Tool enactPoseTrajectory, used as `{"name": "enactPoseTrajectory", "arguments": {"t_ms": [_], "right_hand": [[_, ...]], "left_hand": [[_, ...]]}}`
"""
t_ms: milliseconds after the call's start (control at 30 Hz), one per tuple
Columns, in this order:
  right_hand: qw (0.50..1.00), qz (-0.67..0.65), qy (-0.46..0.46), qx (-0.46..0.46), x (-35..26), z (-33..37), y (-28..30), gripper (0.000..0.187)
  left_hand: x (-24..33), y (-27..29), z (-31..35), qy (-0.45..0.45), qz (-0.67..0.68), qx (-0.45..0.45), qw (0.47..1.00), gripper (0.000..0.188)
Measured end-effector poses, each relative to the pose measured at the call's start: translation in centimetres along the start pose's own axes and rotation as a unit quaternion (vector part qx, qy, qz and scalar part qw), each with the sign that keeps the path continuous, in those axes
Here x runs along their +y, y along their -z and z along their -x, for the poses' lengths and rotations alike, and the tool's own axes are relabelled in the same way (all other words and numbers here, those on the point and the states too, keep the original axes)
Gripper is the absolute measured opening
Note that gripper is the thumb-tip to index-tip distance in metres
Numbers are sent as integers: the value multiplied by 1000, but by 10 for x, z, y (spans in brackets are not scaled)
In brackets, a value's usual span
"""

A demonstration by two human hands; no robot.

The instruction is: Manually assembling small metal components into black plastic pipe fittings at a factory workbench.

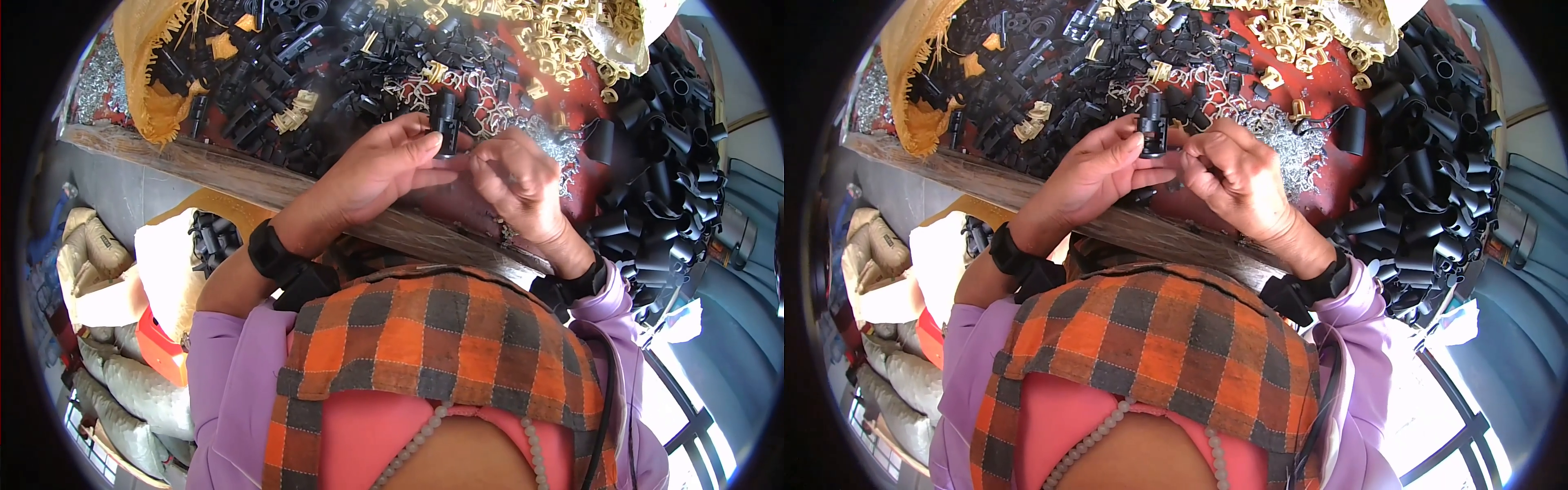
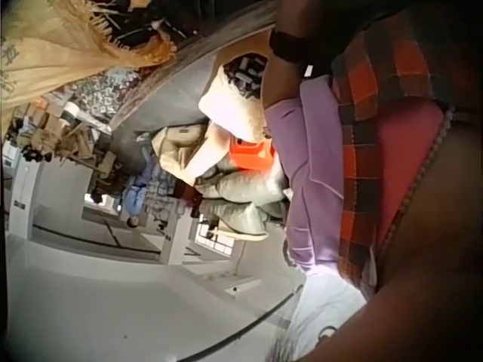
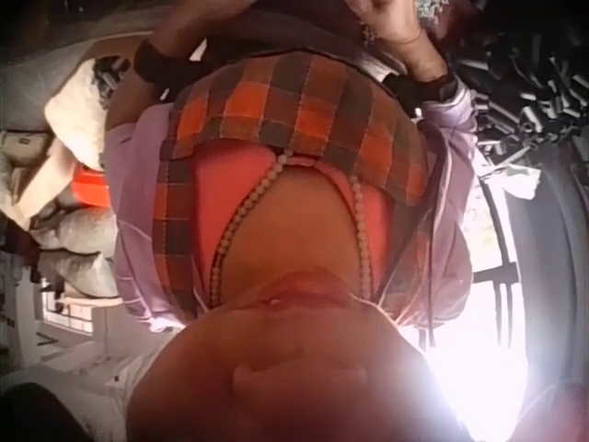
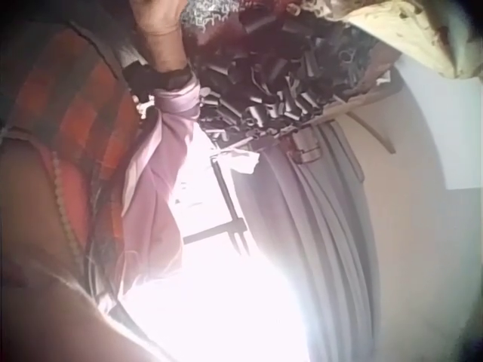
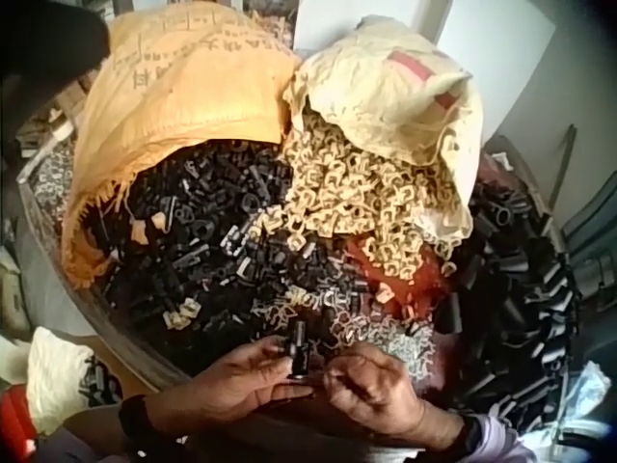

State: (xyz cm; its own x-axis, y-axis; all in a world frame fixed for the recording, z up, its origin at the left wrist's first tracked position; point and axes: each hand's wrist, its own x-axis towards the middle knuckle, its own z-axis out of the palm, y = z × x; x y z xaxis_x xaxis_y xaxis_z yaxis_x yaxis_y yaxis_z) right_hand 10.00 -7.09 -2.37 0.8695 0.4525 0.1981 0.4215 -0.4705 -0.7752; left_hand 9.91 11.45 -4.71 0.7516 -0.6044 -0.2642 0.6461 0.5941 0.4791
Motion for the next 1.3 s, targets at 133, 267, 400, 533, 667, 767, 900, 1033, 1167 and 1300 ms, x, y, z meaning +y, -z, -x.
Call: {"name": "enactPoseTrajectory", "arguments": {"t_ms": [133,267,400,533,667,767,900,1033,1167,1300], "right_hand": [[998,4,62,10,-5,-4,4,9],[993,60,99,-13,-5,-9,2,11],[987,90,130,-24,-1,-9,1,12],[990,97,90,-47,0,-7,-1,12],[992,99,48,-64,-5,-8,-2,12],[990,131,26,-56,-8,-12,-3,12],[989,143,31,-33,-5,-12,-8,11],[1000,-4,0,-7,3,-11,-6,12],[995,-50,-13,81,24,-11,7,14],[967,252,9,30,36,-24,23,15]], "left_hand": [[0,1,3,60,-128,37,989,28],[-1,3,1,39,-137,45,989,30],[-2,5,0,53,-145,33,988,32],[-5,2,2,56,-179,55,981,33],[-8,3,1,49,-199,53,977,34],[-3,3,-1,61,-205,31,976,34],[1,3,-1,63,-177,36,981,34],[-1,1,0,62,-106,64,990,33],[2,7,1,61,-55,48,995,31],[4,7,-1,67,-37,34,997,27]]}}
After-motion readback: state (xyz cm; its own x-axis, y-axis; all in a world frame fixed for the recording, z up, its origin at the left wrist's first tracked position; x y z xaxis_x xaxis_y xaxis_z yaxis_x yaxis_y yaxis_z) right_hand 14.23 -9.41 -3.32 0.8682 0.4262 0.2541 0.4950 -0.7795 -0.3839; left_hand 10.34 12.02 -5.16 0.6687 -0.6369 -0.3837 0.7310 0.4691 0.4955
